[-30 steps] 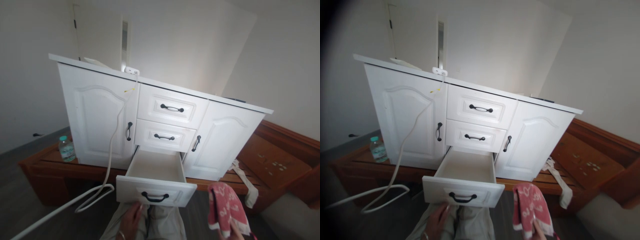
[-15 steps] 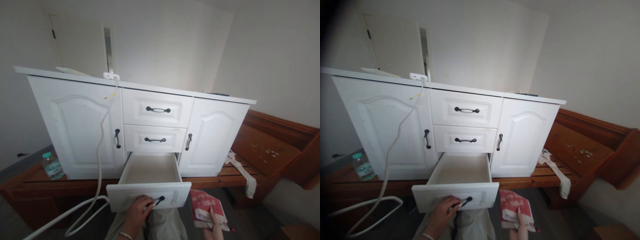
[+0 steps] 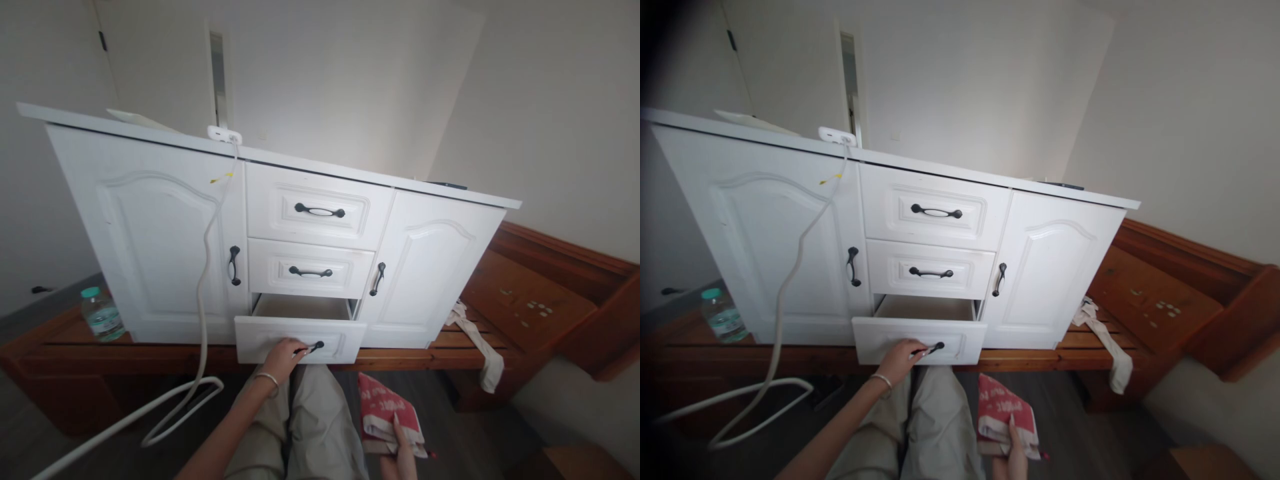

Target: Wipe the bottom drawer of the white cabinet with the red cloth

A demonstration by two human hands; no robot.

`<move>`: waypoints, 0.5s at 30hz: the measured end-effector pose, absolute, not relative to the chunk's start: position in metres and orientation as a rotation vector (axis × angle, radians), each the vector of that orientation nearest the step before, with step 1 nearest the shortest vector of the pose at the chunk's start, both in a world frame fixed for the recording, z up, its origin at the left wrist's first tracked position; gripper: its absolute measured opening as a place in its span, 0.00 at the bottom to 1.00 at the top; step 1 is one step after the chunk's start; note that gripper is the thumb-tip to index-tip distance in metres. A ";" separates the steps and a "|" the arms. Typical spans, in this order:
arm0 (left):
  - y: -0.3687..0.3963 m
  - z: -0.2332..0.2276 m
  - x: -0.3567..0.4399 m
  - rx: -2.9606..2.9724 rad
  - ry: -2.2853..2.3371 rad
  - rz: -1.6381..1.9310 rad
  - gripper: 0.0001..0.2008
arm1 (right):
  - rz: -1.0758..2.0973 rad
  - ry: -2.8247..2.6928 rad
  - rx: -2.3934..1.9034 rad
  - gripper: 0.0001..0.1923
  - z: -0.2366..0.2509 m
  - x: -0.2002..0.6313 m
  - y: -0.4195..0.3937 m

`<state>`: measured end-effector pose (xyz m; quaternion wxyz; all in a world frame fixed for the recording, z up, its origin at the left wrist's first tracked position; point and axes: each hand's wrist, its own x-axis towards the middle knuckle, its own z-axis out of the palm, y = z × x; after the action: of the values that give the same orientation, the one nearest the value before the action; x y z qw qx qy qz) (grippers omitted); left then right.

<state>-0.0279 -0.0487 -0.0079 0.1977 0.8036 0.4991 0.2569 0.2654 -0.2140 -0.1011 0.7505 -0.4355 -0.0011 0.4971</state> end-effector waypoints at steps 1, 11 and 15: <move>-0.039 -0.008 -0.027 2.253 1.406 0.718 0.15 | 1.080 0.053 -0.957 0.23 -0.101 0.265 -0.215; 0.035 -0.007 -0.019 2.227 1.487 0.638 0.18 | 1.135 0.072 -0.883 0.24 -0.089 0.257 -0.206; 0.042 -0.007 -0.018 2.226 1.512 0.625 0.19 | 1.171 -0.066 -0.931 0.23 -0.094 0.252 -0.207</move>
<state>-0.0175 0.0418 -0.0066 0.1885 0.7913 0.5375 0.2221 0.2523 -0.2068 -0.0936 0.7324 -0.4234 -0.0299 0.5324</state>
